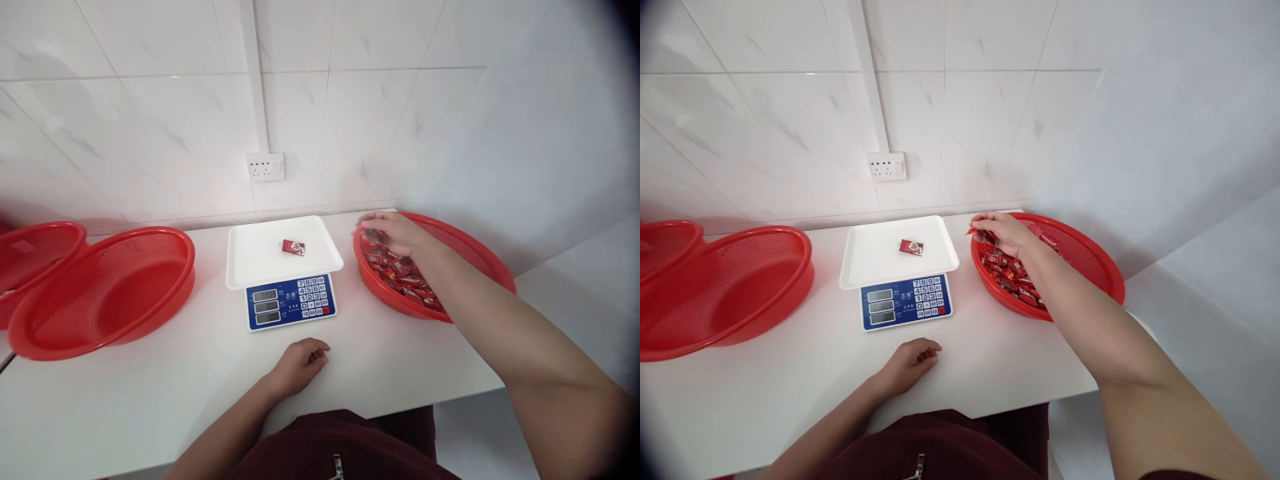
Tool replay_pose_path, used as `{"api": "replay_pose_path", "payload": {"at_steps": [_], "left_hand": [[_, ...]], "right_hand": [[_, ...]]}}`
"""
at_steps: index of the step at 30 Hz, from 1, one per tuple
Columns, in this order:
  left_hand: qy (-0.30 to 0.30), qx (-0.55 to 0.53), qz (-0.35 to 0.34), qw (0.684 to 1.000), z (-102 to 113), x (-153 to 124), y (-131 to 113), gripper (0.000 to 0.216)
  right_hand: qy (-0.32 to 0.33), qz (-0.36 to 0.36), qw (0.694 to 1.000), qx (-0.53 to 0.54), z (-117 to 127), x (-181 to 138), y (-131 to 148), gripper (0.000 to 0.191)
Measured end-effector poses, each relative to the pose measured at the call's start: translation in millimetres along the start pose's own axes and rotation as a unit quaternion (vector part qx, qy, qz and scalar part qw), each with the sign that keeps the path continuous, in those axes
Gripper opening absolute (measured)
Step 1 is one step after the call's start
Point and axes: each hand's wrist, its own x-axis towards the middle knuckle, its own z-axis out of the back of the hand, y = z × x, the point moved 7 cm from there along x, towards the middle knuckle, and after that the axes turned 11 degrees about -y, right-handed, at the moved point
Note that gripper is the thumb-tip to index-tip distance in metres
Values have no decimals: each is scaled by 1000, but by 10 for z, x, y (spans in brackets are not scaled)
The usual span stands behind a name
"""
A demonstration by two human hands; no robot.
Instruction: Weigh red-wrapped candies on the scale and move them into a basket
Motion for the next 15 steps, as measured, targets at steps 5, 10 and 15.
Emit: {"api": "replay_pose_path", "payload": {"at_steps": [5,10,15], "left_hand": [[-2,-9,5,1000,-1,-12,26,26],[1,-20,-2,1000,4,-23,33,27],[6,-17,-8,1000,0,-22,20,27]], "right_hand": [[71,22,997,-8,-797,-55,17,17],[55,2,998,-29,-1084,10,-145,19],[97,-33,995,-3,-1315,-4,-195,33]]}}
